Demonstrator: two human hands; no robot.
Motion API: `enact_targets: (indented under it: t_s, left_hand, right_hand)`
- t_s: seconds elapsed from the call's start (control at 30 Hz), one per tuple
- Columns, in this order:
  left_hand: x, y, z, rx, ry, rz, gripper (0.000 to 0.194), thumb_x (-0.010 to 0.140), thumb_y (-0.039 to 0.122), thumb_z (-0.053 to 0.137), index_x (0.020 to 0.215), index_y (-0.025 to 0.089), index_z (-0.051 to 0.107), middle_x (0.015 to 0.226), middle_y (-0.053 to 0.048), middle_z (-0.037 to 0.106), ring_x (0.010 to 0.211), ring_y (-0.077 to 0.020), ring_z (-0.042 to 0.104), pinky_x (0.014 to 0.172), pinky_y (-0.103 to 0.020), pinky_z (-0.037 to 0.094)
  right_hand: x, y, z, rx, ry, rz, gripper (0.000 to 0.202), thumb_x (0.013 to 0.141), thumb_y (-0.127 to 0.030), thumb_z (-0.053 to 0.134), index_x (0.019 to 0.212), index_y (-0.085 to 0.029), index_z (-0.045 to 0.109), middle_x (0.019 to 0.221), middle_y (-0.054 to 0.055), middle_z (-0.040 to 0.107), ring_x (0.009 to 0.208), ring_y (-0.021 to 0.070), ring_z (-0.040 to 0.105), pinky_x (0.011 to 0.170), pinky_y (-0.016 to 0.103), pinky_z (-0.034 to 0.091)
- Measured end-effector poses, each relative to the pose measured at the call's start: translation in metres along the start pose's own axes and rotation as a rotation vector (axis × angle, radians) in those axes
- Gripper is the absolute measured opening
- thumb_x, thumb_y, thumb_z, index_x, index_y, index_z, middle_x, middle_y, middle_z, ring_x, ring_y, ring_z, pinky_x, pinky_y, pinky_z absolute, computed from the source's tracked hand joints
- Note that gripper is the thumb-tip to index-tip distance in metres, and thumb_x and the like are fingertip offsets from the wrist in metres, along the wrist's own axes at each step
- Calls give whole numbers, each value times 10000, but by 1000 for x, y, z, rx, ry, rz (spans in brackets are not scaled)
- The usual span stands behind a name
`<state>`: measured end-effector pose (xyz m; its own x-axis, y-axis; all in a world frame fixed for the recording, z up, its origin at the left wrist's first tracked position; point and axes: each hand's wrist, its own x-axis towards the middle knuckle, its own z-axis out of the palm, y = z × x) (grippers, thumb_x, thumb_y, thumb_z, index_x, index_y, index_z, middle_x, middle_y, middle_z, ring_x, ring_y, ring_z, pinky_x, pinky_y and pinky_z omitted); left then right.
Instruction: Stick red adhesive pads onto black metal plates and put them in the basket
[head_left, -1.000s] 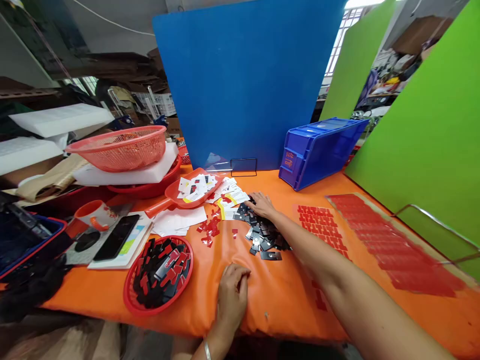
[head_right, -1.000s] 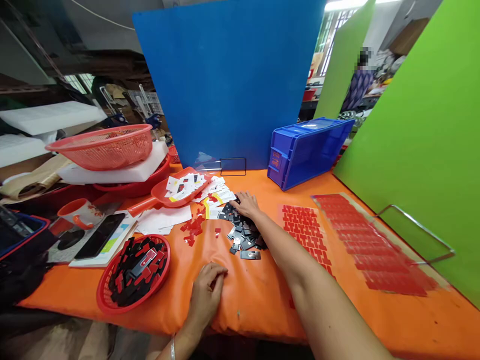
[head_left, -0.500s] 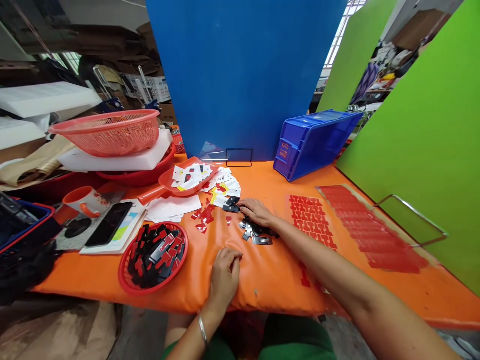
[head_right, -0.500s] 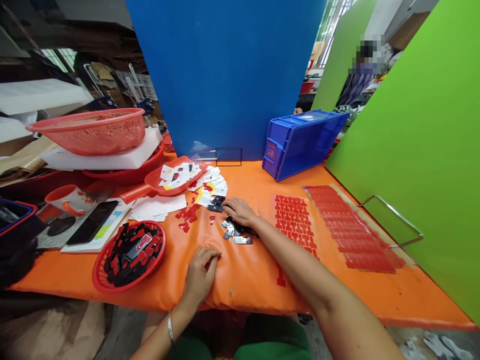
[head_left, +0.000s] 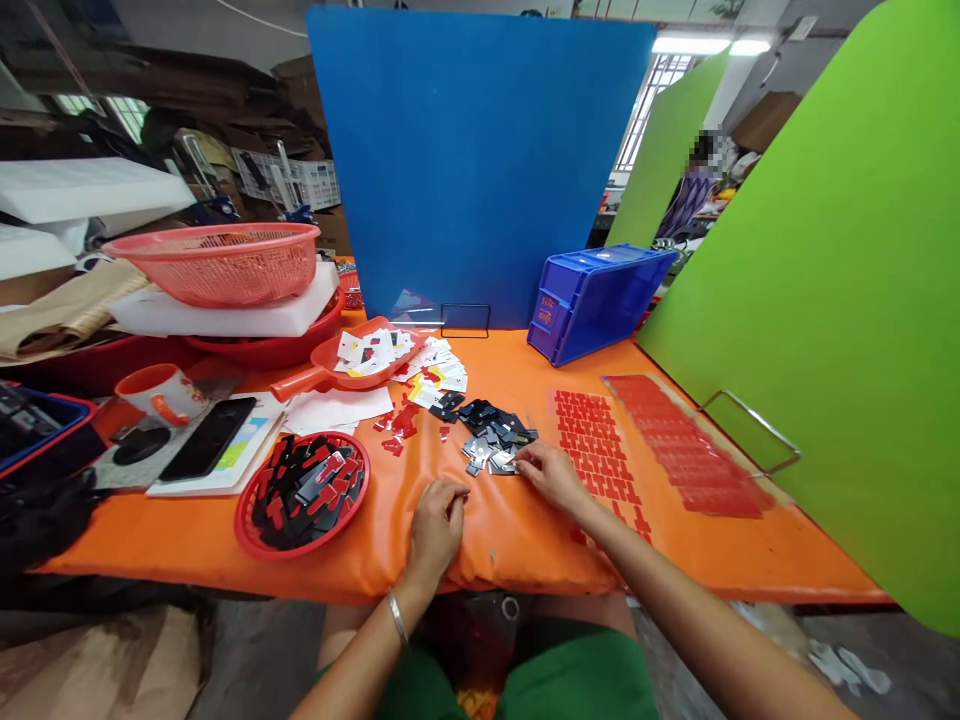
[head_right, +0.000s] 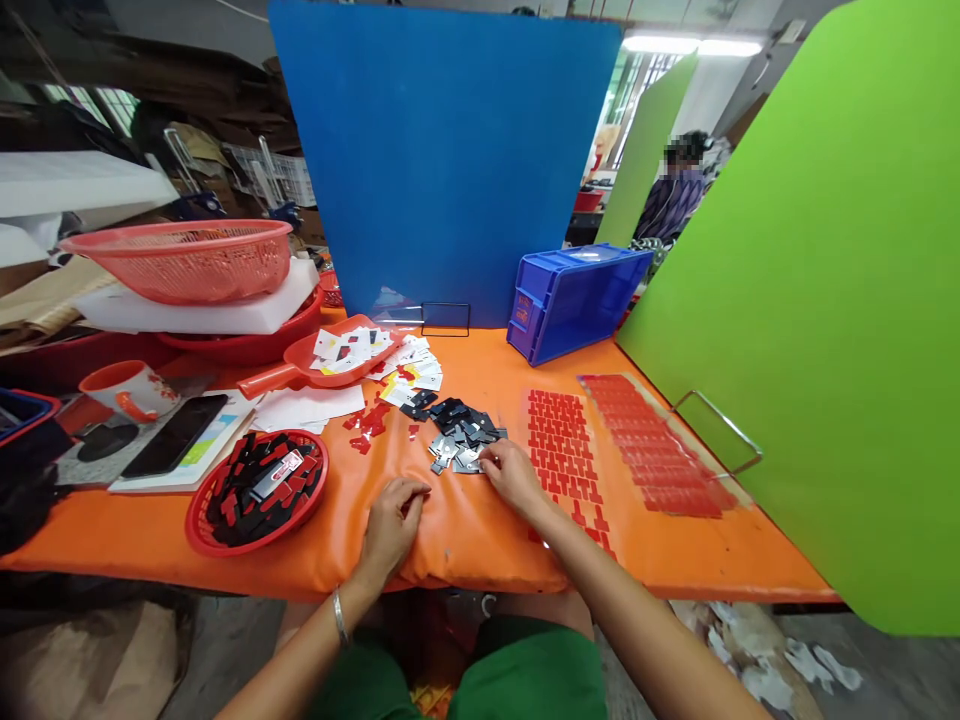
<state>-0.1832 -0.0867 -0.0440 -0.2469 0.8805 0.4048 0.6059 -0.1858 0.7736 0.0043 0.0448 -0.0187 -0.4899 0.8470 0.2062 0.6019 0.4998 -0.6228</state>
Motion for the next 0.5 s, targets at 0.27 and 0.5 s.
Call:
enact_targets:
  t_s: [0.27, 0.5]
  left_hand:
    - [1, 1, -1, 35, -26, -2, 219, 820, 60, 479, 876, 173, 658, 871, -57, 647, 854, -175, 597, 785, -315, 486]
    - [0, 4, -3, 17, -44, -45, 197, 852, 121, 479, 904, 178, 661, 896, -63, 653, 881, -183, 601, 814, -331, 486]
  right_hand:
    - [-20, -15, 8, -141, -26, 59, 194, 818, -129, 521, 954, -175, 653, 905, 83, 573, 881, 212, 552, 762, 301, 434]
    - [-20, -15, 7, -111, -13, 98, 115, 718, -111, 525, 797, -193, 509, 817, 39, 550, 770, 186, 523, 665, 272, 396]
